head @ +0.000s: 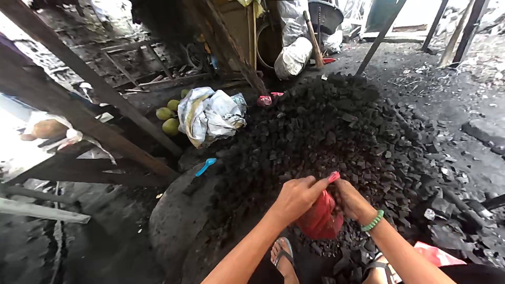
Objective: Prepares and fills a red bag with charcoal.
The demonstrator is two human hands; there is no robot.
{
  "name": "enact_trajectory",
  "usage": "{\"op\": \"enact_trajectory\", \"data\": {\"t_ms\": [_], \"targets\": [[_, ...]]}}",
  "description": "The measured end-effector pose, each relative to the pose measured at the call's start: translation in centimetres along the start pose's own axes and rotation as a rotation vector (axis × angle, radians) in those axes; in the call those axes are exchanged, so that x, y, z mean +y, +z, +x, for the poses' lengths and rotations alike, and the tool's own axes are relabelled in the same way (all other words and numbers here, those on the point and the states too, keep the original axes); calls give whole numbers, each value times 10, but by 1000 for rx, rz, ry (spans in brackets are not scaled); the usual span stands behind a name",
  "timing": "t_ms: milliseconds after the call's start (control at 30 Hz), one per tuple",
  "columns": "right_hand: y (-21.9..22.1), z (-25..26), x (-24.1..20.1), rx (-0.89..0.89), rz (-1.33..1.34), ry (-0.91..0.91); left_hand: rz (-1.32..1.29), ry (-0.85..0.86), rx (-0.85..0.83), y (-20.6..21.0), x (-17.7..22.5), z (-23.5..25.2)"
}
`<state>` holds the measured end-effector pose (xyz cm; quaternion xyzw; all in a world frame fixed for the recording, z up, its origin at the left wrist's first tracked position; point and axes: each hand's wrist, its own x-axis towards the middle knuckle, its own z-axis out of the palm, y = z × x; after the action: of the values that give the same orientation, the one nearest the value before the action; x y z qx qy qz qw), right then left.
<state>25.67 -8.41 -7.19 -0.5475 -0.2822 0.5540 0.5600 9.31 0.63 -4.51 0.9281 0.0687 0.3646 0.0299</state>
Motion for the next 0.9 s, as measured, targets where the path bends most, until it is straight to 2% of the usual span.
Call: {"op": "enact_trajectory", "data": {"t_ms": [33,100,133,200,300,367,400,467,567,667,767,900], "targets": [[3,1,1,-7,2,17,23,43,-2,1,-2,-6],[-2,6,8,-91,48,-69,17,34,-68,-1,-1,-15],[-6,9,12,-134,54,-129,-35,-43,-154,-4,3,-18],[-11,14,18,-164,-12,-207,-274,-338,-408,-17,13,-14],[-3,11,21,-138,-250,-258,-562,-720,-669,-29,15,-4],[4,11,24,-74,-338,-247,-662,-887,-766,-31,13,-1],[6,13,29,-38,-360,-242,-658,-917,-813,-32,12,0],[5,17,47,-5,-360,-243,-488,-851,-919,-37,15,2],[8,20,85,-31,-263,-198,-85,-670,-1060,-36,29,9],[11,23,116,-14,-187,-76,90,-652,-1178,-20,33,7],[-25,34,143,234,-318,10,109,-724,-1119,-16,23,-2],[-116,28,161,669,-781,224,116,-741,-960,-27,6,-9]]}}
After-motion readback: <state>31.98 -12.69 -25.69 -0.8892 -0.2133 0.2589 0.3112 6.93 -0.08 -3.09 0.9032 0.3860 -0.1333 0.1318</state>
